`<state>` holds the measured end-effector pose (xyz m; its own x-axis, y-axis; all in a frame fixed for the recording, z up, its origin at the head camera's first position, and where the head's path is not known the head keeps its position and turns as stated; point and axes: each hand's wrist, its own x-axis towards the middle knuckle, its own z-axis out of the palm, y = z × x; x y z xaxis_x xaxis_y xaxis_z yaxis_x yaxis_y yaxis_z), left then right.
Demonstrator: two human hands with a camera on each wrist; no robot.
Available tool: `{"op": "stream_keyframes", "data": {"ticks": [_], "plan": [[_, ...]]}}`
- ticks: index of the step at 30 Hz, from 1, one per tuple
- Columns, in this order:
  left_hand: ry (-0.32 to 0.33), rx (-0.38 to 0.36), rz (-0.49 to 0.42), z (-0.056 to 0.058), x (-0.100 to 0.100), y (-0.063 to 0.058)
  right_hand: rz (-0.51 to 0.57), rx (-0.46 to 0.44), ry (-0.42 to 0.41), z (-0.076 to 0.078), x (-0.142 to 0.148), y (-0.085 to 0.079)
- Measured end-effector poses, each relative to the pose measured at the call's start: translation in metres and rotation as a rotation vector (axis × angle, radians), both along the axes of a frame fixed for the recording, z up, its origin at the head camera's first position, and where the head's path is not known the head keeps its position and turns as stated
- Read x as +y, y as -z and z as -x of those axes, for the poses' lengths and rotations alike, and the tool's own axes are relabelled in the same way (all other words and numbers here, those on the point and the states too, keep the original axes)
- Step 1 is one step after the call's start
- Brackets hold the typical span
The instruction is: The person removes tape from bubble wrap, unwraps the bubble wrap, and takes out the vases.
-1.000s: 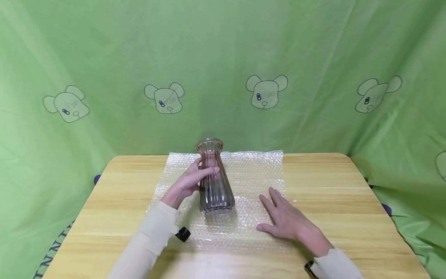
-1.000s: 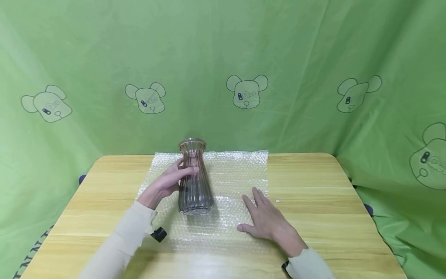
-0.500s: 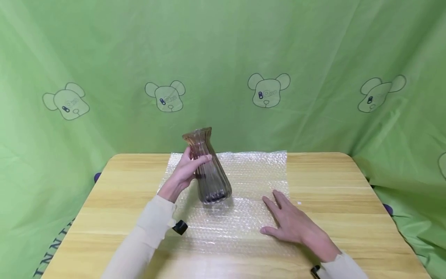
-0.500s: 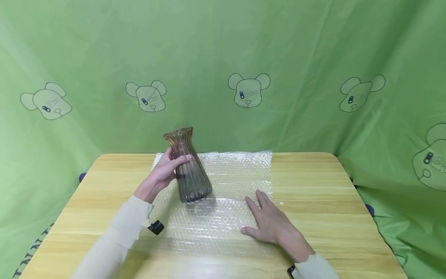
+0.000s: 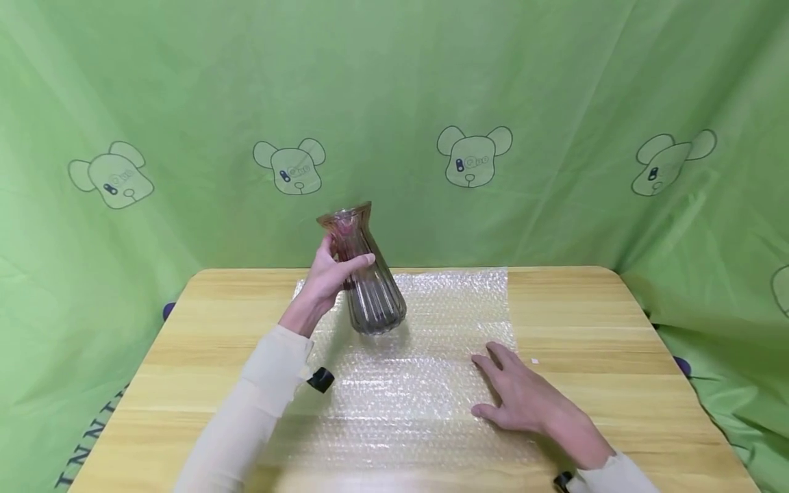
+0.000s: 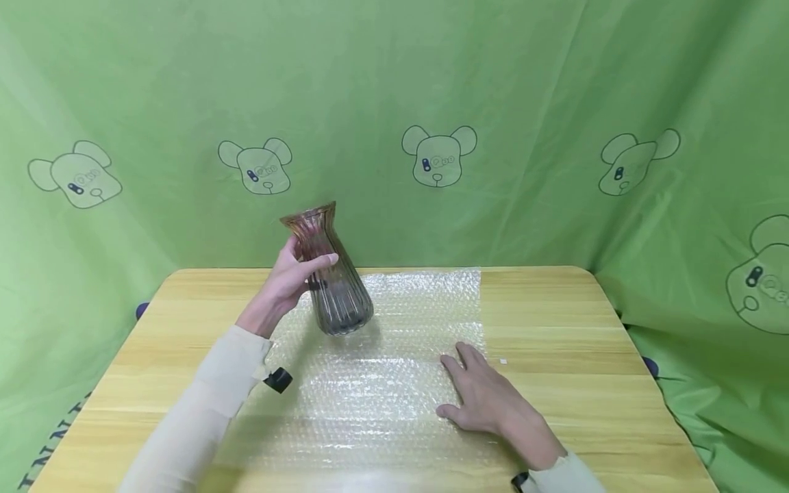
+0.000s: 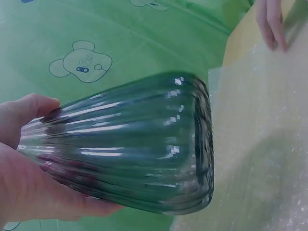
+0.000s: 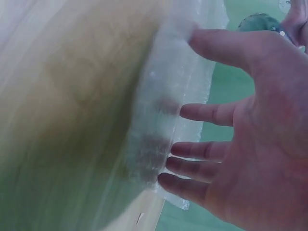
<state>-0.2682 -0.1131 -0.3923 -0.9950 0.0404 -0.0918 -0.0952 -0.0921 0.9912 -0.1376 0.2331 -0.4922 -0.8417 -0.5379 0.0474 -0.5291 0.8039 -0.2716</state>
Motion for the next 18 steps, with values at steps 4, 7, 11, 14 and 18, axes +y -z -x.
{"op": "stream_keyframes", "data": {"ticks": [4, 7, 11, 14, 18], "plan": [[-0.038, 0.067, 0.069, 0.008, 0.003, 0.001, 0.022, 0.019, 0.014, 0.001, -0.003, 0.006], [-0.05, 0.131, 0.13, 0.015, 0.006, 0.001, 0.034, 0.032, 0.024, -0.001, -0.004, 0.01], [-0.04, 0.199, 0.144, 0.024, 0.013, 0.0, 0.04, 0.025, 0.046, -0.006, -0.003, 0.01], [-0.017, 0.235, 0.128, 0.032, 0.019, -0.001, 0.047, 0.015, 0.056, -0.011, -0.003, 0.009], [0.001, 0.276, 0.146, 0.041, 0.027, 0.001, 0.054, -0.004, 0.054, -0.017, -0.002, 0.011]]}}
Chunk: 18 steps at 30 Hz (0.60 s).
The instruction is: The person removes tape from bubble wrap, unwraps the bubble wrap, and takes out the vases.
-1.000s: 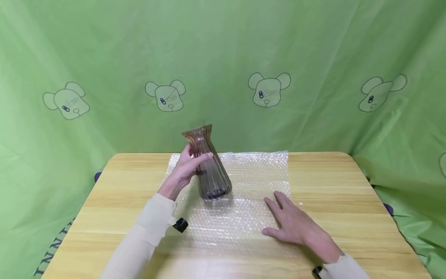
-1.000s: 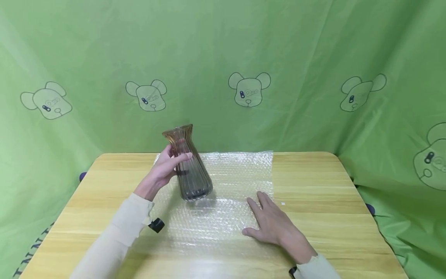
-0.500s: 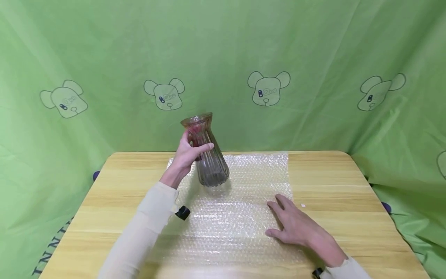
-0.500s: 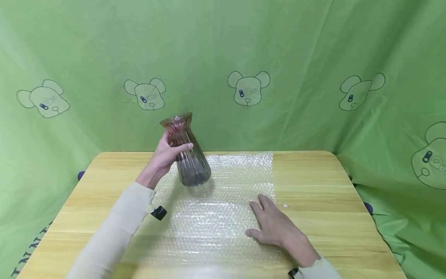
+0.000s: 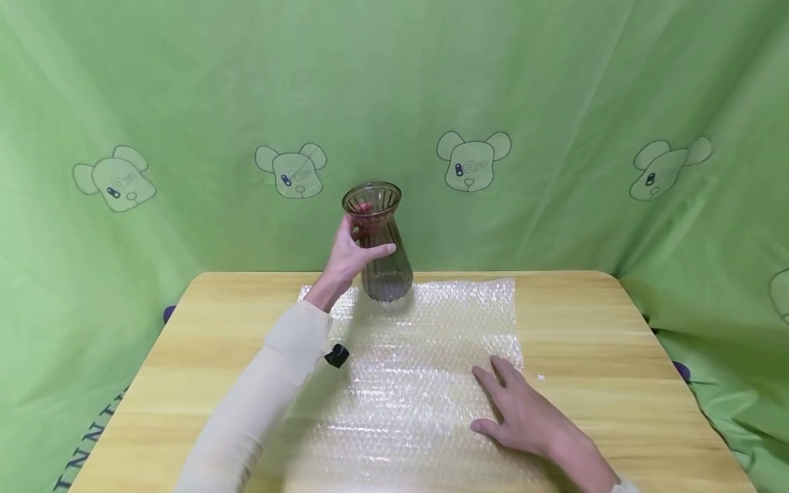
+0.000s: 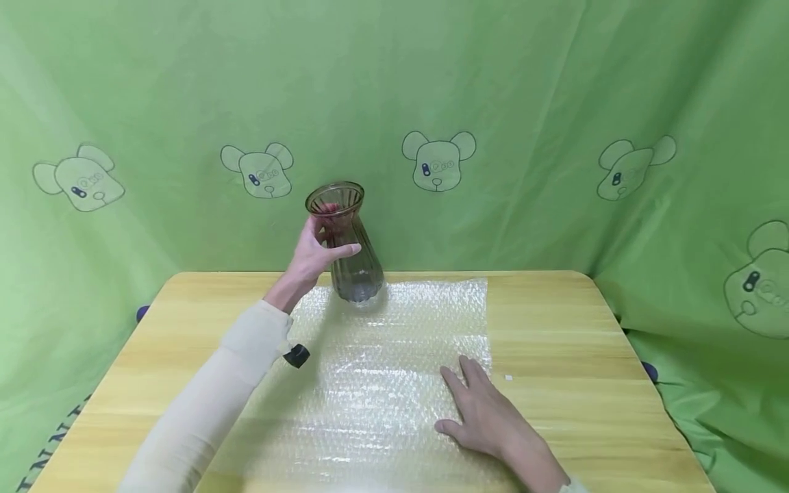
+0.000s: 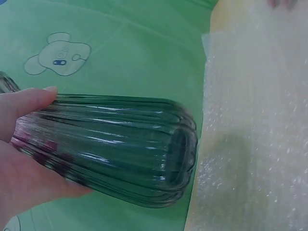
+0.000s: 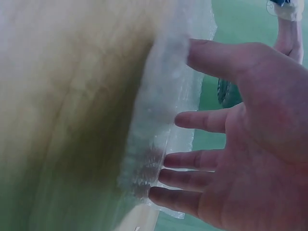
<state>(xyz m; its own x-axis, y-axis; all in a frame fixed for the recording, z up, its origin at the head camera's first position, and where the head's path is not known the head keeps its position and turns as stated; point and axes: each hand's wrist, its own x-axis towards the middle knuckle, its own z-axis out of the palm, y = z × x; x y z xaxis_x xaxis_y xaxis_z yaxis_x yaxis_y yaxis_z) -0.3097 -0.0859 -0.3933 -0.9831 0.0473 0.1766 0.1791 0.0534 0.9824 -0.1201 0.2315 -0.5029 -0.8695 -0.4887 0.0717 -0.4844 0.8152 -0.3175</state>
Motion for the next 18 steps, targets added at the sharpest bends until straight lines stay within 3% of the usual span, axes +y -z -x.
{"op": "stream_keyframes", "data": {"ticks": [5, 18], "plan": [[0.004, 0.042, 0.04, 0.011, 0.011, 0.005, -0.023, 0.004, 0.01, -0.006, 0.001, 0.002], [-0.011, 0.043, 0.11, 0.027, 0.028, 0.021, -0.024, 0.031, 0.021, -0.018, 0.0, 0.002]]}}
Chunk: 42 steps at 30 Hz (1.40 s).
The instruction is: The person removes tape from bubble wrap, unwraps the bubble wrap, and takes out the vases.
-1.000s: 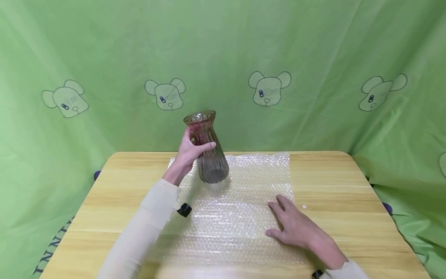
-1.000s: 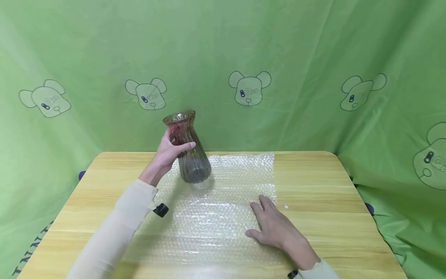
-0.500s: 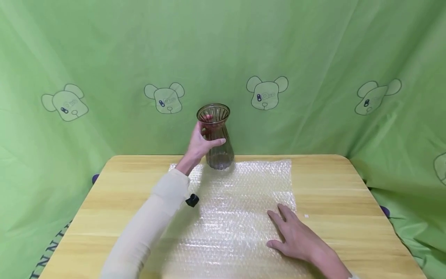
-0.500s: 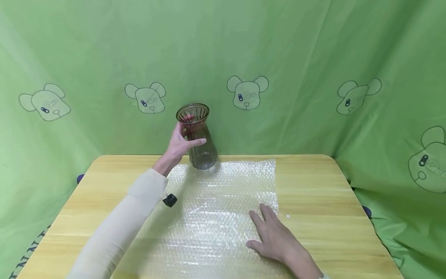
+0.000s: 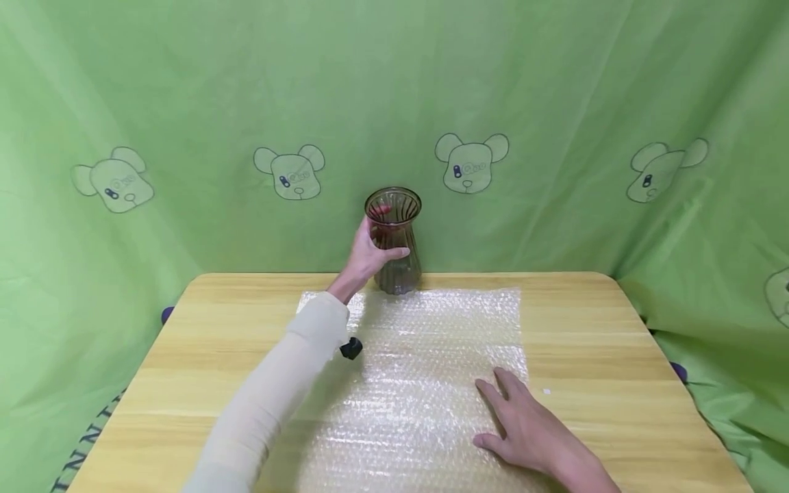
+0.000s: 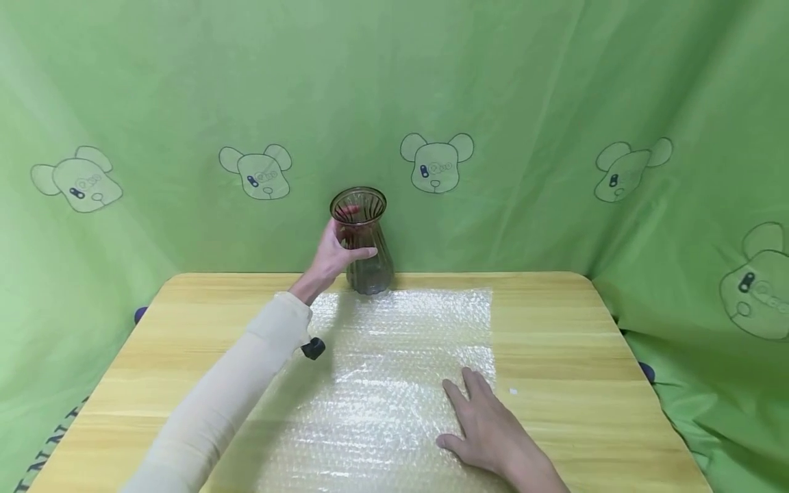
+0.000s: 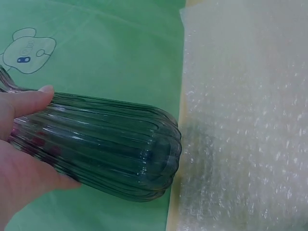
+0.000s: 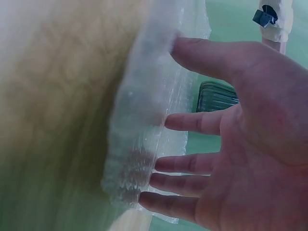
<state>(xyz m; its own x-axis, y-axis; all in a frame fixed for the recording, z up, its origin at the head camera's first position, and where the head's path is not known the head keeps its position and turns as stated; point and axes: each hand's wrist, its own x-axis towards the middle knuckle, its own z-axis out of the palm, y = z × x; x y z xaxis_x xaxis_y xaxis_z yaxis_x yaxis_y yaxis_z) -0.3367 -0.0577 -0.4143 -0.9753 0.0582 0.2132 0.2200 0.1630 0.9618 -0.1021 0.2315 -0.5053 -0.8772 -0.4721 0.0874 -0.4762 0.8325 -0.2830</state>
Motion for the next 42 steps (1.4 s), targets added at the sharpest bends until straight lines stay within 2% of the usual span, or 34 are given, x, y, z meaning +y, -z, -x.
{"op": "stream_keyframes", "data": {"ticks": [7, 12, 23, 35, 42], "plan": [[-0.011, -0.003, 0.029, 0.004, -0.002, 0.01, -0.012, 0.017, -0.004, -0.004, -0.002, -0.001], [0.007, -0.006, 0.047, 0.007, -0.001, 0.015, -0.019, 0.005, 0.0, -0.004, -0.002, -0.002], [0.013, -0.025, 0.049, 0.007, 0.004, 0.018, -0.019, -0.019, 0.012, -0.008, -0.002, -0.003], [0.039, -0.017, 0.036, 0.01, -0.001, 0.022, -0.017, -0.043, 0.02, -0.007, -0.003, -0.005], [0.049, -0.039, 0.065, 0.014, -0.002, 0.023, -0.017, -0.069, 0.018, -0.008, -0.001, -0.002]]}}
